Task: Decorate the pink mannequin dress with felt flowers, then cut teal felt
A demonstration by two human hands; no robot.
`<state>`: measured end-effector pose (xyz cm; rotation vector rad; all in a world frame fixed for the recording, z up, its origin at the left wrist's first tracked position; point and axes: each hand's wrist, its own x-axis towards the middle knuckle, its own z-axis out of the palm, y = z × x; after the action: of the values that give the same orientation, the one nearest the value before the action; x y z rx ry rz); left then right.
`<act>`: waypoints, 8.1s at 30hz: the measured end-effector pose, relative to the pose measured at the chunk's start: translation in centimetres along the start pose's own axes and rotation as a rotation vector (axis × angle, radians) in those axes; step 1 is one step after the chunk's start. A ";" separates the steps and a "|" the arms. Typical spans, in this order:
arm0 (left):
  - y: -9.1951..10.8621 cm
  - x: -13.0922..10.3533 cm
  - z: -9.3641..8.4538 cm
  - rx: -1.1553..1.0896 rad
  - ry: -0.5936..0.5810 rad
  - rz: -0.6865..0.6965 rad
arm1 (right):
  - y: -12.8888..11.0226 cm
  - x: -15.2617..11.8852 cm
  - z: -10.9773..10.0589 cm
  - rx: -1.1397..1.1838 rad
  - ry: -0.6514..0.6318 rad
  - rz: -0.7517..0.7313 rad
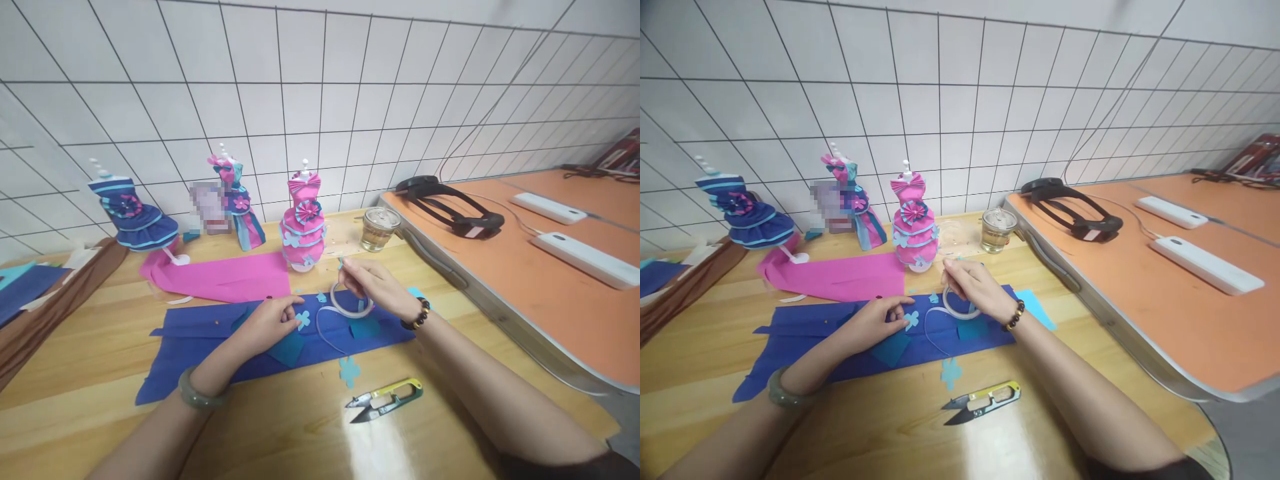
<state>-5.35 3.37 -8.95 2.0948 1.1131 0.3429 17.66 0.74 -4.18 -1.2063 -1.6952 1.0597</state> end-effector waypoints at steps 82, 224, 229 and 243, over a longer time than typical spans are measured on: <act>3.2 -1.1 2.6 -1.082 -0.258 -0.237 | 2.1 -4.7 2.8 -1.097 0.112 -0.090; 3.6 -0.8 3.7 -1.033 -0.192 -0.154 | 0.6 -5.0 -1.0 -0.080 -0.388 0.305; 3.6 -0.8 4.1 -0.969 -0.207 -0.130 | 1.0 -4.9 -0.4 -0.083 -0.423 0.263; 3.6 -0.9 4.3 -0.949 -0.230 -0.119 | 1.1 -4.8 0.3 -0.117 -0.430 0.239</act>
<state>-1.43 -0.63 -9.32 1.1851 0.7153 0.4460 18.91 -3.67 -5.91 -1.3502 -1.9934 1.4648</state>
